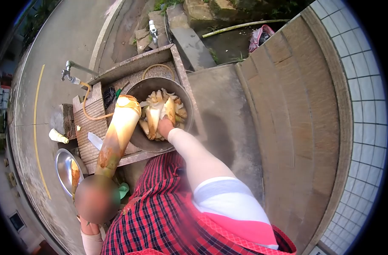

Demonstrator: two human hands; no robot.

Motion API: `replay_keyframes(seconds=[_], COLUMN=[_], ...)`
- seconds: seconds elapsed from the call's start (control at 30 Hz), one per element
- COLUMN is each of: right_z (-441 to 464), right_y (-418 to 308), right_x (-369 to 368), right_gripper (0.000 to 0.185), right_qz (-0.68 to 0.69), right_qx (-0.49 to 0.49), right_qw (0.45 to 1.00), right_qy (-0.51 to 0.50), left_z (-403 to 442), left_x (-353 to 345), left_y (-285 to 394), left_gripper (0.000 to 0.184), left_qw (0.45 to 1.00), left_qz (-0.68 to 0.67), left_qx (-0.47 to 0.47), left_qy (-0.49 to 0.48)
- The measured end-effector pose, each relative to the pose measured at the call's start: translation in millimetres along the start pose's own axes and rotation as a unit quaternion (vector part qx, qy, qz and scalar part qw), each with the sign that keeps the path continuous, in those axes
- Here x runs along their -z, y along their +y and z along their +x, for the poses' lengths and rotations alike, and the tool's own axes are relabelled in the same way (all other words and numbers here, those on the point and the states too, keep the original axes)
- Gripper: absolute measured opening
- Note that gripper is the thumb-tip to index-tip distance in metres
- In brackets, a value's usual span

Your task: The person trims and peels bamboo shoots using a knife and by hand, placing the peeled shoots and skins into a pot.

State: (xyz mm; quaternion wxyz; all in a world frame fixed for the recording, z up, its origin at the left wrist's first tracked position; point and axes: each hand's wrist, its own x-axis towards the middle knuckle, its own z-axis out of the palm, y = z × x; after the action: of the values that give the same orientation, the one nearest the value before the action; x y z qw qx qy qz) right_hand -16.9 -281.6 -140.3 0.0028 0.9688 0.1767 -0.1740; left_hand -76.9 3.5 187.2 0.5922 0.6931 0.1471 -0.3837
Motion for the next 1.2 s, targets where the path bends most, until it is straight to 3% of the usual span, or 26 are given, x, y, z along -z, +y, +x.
replay_keyframes(seconds=[0.03, 0.1, 0.2, 0.3, 0.33, 0.43, 0.53, 0.63, 0.67, 0.8, 0.9, 1.03, 1.13, 1.2], right_z=[26, 22, 19, -14, -19, -75, -82, -70, -62, -39, -29, -16, 5, 6], right_y=[-8, -8, 7, 21, 22, 33, 37, 15, 9, 13, 22, 41, 40, 39], right_x=[-78, -49, -31, 2, 13, 115, 119, 111, 106, 88, 79, 67, 70, 79], right_gripper=[0.023, 0.020, 0.019, 0.015, 0.014, 0.015, 0.024, 0.033, 0.038, 0.038, 0.038, 0.042, 0.042, 0.041], right_qz=[0.136, 0.033, 0.023, 0.162, 0.152, 0.257, 0.497, 0.667, 0.660, 0.778, 0.745, 0.770, 0.705, 0.712], right_qx=[-0.086, 0.001, 0.080, 0.205, 0.164, -0.041, -0.194, -0.267, -0.267, -0.276, -0.363, -0.311, -0.351, -0.345], right_qw=[0.984, 0.997, 0.996, 0.965, 0.971, 0.955, 0.831, 0.692, 0.698, 0.552, 0.552, 0.554, 0.611, 0.606], right_qy=[0.072, -0.073, -0.026, 0.024, -0.084, -0.141, -0.157, -0.074, -0.073, -0.120, -0.090, -0.061, -0.083, -0.086], left_z=[-8, -14, 4, 36, 50, 105, 140, 138, 141, 135, 137, 138, 141, 141], left_x=[4, 15, -7, -30, -33, -41, -66, -90, -96, -111, -111, -115, -118, -119], left_y=[-3, -4, 10, 18, 15, -37, -89, -83, -91, -91, -94, -95, -101, -102], left_gripper=[0.023, 0.027, 0.027, 0.021, 0.020, 0.024, 0.039, 0.047, 0.052, 0.050, 0.050, 0.053, 0.061, 0.067], left_qw=[0.989, 0.993, 0.998, 0.996, 0.994, 0.989, 0.960, 0.917, 0.907, 0.879, 0.880, 0.873, 0.863, 0.855], left_qz=[-0.133, -0.073, -0.049, -0.042, -0.019, 0.069, 0.268, 0.385, 0.412, 0.453, 0.446, 0.458, 0.479, 0.493], left_qx=[0.055, 0.085, 0.049, 0.068, 0.086, 0.078, -0.071, -0.061, -0.053, -0.134, -0.142, -0.143, -0.140, -0.145], left_qy=[0.042, 0.025, 0.013, -0.036, -0.064, -0.109, 0.044, 0.081, 0.067, 0.067, 0.077, 0.083, 0.075, 0.074])
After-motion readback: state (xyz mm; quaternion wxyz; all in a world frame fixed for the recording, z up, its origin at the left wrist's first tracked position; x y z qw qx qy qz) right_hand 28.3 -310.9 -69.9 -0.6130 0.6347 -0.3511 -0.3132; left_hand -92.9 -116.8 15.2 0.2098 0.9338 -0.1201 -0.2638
